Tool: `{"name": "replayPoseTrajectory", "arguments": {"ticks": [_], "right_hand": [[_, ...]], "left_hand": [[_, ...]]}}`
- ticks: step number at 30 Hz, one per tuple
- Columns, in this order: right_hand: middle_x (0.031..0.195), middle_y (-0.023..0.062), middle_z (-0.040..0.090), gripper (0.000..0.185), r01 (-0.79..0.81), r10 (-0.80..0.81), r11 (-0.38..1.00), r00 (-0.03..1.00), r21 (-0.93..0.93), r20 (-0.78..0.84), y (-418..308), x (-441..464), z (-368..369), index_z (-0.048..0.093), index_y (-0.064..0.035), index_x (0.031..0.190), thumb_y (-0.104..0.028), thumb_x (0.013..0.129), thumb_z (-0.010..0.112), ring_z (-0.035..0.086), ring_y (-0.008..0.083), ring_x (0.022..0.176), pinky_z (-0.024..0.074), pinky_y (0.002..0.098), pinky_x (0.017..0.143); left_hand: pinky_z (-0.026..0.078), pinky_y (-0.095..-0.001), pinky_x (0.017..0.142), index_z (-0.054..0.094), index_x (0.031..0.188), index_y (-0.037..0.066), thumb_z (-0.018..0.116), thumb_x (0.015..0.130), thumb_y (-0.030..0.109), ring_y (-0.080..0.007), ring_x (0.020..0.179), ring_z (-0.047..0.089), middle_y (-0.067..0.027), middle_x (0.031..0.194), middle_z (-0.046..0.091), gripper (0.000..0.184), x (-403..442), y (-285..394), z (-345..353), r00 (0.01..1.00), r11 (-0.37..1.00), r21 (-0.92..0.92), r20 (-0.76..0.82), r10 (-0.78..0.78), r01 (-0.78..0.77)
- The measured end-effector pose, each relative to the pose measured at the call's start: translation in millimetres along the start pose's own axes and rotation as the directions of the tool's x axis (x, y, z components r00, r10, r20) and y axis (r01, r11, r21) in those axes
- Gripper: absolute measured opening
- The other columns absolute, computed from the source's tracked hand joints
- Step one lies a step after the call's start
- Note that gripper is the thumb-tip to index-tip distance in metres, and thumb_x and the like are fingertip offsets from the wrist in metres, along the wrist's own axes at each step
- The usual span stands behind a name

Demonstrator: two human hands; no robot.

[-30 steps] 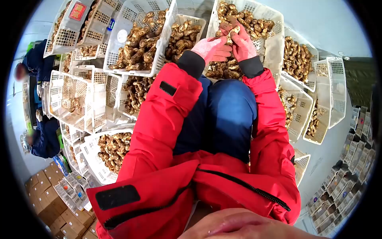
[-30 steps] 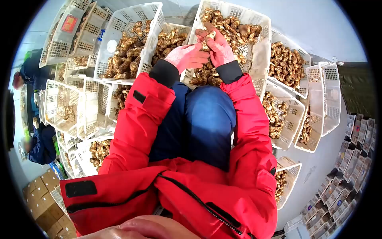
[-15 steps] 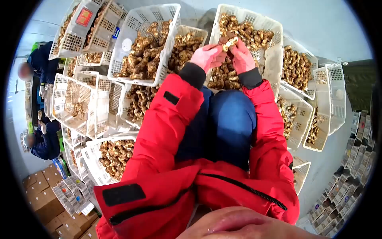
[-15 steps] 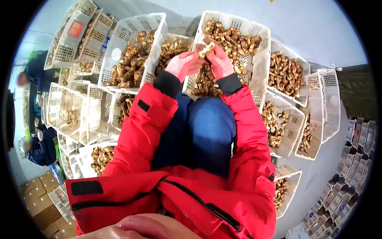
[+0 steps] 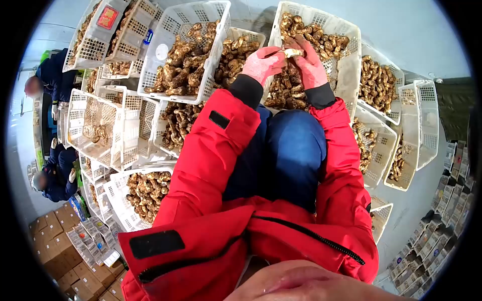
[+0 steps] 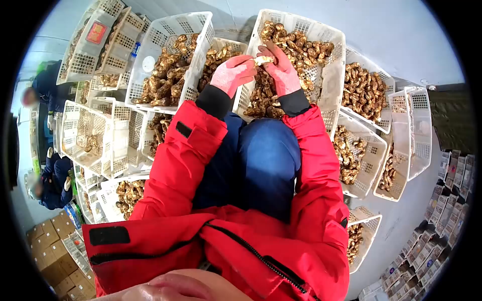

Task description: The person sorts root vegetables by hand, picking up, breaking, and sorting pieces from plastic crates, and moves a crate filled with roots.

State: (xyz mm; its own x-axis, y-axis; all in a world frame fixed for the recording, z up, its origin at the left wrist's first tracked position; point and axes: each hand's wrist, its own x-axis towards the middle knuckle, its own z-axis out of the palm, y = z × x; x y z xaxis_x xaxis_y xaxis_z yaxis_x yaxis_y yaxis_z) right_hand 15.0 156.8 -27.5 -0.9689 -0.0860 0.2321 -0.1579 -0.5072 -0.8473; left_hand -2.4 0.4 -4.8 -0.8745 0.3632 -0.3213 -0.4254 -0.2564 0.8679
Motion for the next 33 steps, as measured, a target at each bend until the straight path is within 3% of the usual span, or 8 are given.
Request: {"name": "replayPoseTrajectory", "arguments": {"ticks": [4, 12, 15, 17, 22, 25, 26, 33], "right_hand": [[0.116, 0.0131, 0.049, 0.047, -0.028, 0.024, 0.959, 1.000, -0.283, -0.020, -5.3, -2.0, -1.5, 0.037, 0.0022, 0.122, -0.004, 0.077, 0.050, 0.045, 0.0168, 0.107, 0.0320, 0.0263, 0.091], [0.110, 0.0063, 0.054, 0.037, -0.075, 0.036, 0.932, 0.993, -0.355, -0.114, 2.5, -7.4, -5.6, 0.047, -0.0004, 0.116, -0.005, 0.080, 0.050, 0.050, 0.0097, 0.092, 0.0393, 0.0205, 0.077], [0.101, 0.0077, 0.057, 0.034, -0.167, 0.121, 0.962, 0.970, -0.217, -0.210, 8.7, -8.9, -5.4, 0.048, 0.0002, 0.114, -0.007, 0.082, 0.049, 0.053, 0.0105, 0.083, 0.0407, 0.0208, 0.071], [0.080, 0.0066, 0.058, 0.032, -0.190, 0.162, 0.975, 0.962, -0.114, -0.219, 9.0, -9.0, -5.7, 0.049, 0.0029, 0.112, -0.012, 0.083, 0.050, 0.054, 0.0123, 0.070, 0.0422, 0.0222, 0.063], [0.075, 0.0025, 0.050, 0.028, -0.181, 0.178, 0.983, 0.924, 0.022, -0.339, 23.8, -11.8, -24.7, 0.051, 0.0020, 0.106, -0.014, 0.083, 0.051, 0.049, 0.0131, 0.062, 0.0420, 0.0261, 0.057], [0.071, 0.0027, 0.047, 0.015, -0.210, 0.244, 0.968, 0.915, 0.139, -0.320, 28.1, -13.4, -28.0, 0.052, -0.0019, 0.087, -0.016, 0.082, 0.052, 0.044, 0.0125, 0.058, 0.0382, 0.0245, 0.053], [0.077, 0.0113, 0.058, 0.029, -0.206, 0.247, 0.962, 0.937, 0.179, -0.248, 44.4, -12.3, -47.6, 0.052, -0.0003, 0.101, -0.020, 0.081, 0.056, 0.052, 0.0163, 0.057, 0.0422, 0.0251, 0.052], [0.078, 0.0130, 0.058, 0.020, -0.247, 0.302, 0.949, 0.891, 0.198, -0.339, 33.4, -17.9, -32.5, 0.051, -0.0014, 0.094, -0.016, 0.081, 0.055, 0.051, 0.0156, 0.057, 0.0425, 0.0255, 0.052]], "left_hand": [[0.043, -0.0266, 0.076, 0.047, 0.112, 0.002, 0.056, 0.076, 0.007, -0.0156, 0.089, 0.055, -0.0064, 0.101, 0.055, 0.037, 4.4, -7.8, -11.3, 0.997, 0.995, -0.072, 0.038, 0.072, -0.069], [0.043, -0.0298, 0.076, 0.048, 0.111, 0.003, 0.056, 0.078, 0.014, -0.0160, 0.089, 0.055, -0.0073, 0.100, 0.057, 0.036, -0.3, -1.9, -6.5, 0.997, 0.997, -0.013, 0.013, 0.073, -0.073], [0.043, -0.0319, 0.077, 0.047, 0.112, 0.002, 0.054, 0.081, 0.019, -0.0188, 0.088, 0.056, -0.0093, 0.099, 0.058, 0.036, -4.3, 5.4, 3.3, 0.994, 0.997, 0.076, -0.113, -0.006, 0.014], [0.043, -0.0334, 0.076, 0.048, 0.110, 0.001, 0.049, 0.084, 0.026, -0.0215, 0.086, 0.055, -0.0127, 0.097, 0.057, 0.036, 0.2, 1.6, -2.0, 0.996, 0.999, 0.049, -0.082, -0.020, 0.024], [0.042, -0.0338, 0.079, 0.047, 0.109, 0.001, 0.048, 0.085, 0.028, -0.0244, 0.090, 0.054, -0.0151, 0.101, 0.056, 0.036, 4.1, -3.1, -8.3, 0.997, 1.000, 0.020, -0.081, 0.007, -0.006], [0.042, -0.0339, 0.080, 0.046, 0.111, 0.000, 0.048, 0.085, 0.027, -0.0249, 0.091, 0.054, -0.0153, 0.101, 0.056, 0.037, 5.5, -3.6, -8.8, 0.996, 1.000, 0.001, -0.092, 0.010, -0.010], [0.042, -0.0338, 0.080, 0.046, 0.111, 0.000, 0.048, 0.085, 0.026, -0.0250, 0.091, 0.054, -0.0153, 0.101, 0.056, 0.037, 6.6, -4.3, -9.3, 0.995, 1.000, 0.004, -0.096, 0.010, -0.010], [0.044, -0.0324, 0.077, 0.046, 0.111, 0.001, 0.048, 0.085, 0.024, -0.0243, 0.088, 0.056, -0.0151, 0.101, 0.056, 0.035, 6.2, -5.4, -10.7, 0.994, 0.999, 0.004, -0.099, 0.045, -0.045]]}}
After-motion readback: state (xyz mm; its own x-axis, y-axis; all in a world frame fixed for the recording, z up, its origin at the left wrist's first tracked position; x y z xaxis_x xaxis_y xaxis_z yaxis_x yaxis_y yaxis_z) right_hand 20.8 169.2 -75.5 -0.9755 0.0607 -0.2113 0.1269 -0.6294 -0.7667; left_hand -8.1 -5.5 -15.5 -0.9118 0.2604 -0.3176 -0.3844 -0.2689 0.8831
